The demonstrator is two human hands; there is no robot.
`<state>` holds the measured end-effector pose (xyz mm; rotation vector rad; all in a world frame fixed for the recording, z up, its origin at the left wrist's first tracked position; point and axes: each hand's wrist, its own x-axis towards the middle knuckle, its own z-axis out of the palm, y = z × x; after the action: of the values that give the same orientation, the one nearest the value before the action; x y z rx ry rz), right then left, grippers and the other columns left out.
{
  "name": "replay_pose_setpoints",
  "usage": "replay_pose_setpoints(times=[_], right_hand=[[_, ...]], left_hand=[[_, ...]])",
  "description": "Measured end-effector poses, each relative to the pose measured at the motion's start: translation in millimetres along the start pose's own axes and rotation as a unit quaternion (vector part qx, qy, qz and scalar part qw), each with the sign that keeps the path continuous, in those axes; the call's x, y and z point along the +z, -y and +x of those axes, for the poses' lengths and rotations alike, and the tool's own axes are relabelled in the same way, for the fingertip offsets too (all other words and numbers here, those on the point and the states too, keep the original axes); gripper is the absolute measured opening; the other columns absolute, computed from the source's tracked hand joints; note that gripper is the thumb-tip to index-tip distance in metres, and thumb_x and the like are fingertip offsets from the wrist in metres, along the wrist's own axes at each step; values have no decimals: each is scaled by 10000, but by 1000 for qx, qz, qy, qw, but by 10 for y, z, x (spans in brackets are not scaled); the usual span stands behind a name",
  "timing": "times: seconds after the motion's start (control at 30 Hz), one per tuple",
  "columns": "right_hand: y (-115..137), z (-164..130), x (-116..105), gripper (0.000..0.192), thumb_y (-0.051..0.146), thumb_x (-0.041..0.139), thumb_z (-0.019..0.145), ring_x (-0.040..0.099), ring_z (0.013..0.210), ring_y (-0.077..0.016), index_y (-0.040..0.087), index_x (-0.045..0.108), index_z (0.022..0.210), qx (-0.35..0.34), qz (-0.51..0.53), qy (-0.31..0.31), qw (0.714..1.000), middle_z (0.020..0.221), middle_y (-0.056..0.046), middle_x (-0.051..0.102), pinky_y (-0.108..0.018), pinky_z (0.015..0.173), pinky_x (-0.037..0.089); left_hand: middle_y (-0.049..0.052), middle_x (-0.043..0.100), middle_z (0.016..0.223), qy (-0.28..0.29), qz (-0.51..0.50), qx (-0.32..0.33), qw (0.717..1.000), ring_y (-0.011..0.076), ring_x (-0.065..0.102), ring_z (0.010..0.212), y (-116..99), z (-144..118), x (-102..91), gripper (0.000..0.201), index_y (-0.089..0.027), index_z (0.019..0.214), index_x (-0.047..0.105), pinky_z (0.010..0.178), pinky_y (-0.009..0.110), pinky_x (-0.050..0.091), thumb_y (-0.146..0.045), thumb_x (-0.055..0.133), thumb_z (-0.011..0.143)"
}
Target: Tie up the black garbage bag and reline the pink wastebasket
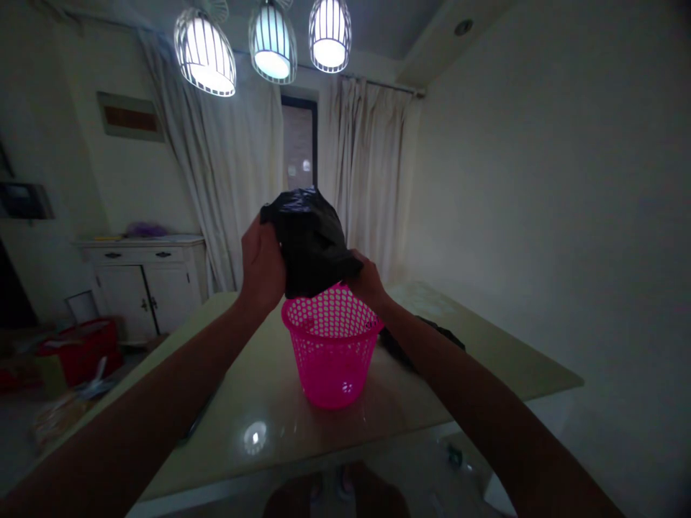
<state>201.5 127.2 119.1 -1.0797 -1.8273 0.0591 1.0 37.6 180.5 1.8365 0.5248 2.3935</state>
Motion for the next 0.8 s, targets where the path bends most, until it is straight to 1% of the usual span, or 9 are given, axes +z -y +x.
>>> replay_pose_setpoints(times=[0.07,0.13,0.2,0.27,0.47,0.53,0.63,0.7,0.8], right_hand=[[-69,59,-76,290,226,631,952,756,1102,-307,185,695,1232,9,18,-22,1000,1137,-122,800,-399,931,570],[-187,33,-180,305,260,624,947,749,1123,-290,183,682,1237,-9,28,-46,999,1184,-122,799,-377,946,561],[-350,-81,-284,335,321,635,929,752,1092,-288,181,679,1230,-26,21,-51,998,1164,-122,803,-373,939,559],[-545,-261,-369,362,369,625,923,758,1061,-303,182,686,1227,-27,-16,-34,999,1147,-125,805,-388,921,560],[-1098,-899,-516,527,326,583,893,728,1206,-359,182,633,1397,-3,-121,11,993,1356,-172,752,-474,1014,569],[-1200,-1061,-528,550,322,572,907,707,1255,-361,166,608,1433,-4,-112,18,993,1402,-194,722,-498,1062,562],[-1264,-1208,-472,544,317,551,946,684,1308,-348,165,585,1467,-17,-83,59,995,1438,-205,691,-505,1118,549],[-1283,-1240,-384,557,301,535,962,671,1341,-339,164,569,1500,-15,-66,73,995,1495,-214,651,-504,1152,539],[-1349,-1213,-213,583,300,562,944,665,1358,-346,170,579,1512,-3,-48,58,997,1543,-212,616,-524,1191,525]], left_hand=[[-24,578,783,56,79,77,992,142,533,722,-134,-114,-105,485,-185,934,647,672,289,448,-598,477,1121],[-16,613,846,118,153,125,973,153,570,743,-194,-253,-253,379,-187,1076,655,675,290,457,-521,483,1128],[20,670,992,160,212,138,954,186,644,876,-186,-400,-397,239,-202,1204,638,777,313,515,-390,527,1107],[47,679,1111,157,240,115,951,215,675,1001,-129,-541,-512,217,-222,1255,627,892,353,555,-313,602,1060],[124,495,1543,148,160,60,974,296,637,1316,205,-951,-756,693,-325,1499,494,1141,515,558,-346,852,907],[140,522,1542,139,188,15,972,323,593,1386,372,-1115,-816,609,-311,1498,502,1175,572,523,-405,778,963],[177,573,1507,123,205,-164,957,362,588,1385,655,-1345,-857,616,-250,1502,526,1191,652,471,-547,678,983],[190,608,1477,114,180,-270,939,394,589,1377,810,-1450,-859,700,-220,1429,592,1145,640,508,-661,710,898],[197,667,1409,94,146,-341,924,392,636,1319,930,-1514,-853,719,-180,1303,663,1085,584,559,-755,670,870]])
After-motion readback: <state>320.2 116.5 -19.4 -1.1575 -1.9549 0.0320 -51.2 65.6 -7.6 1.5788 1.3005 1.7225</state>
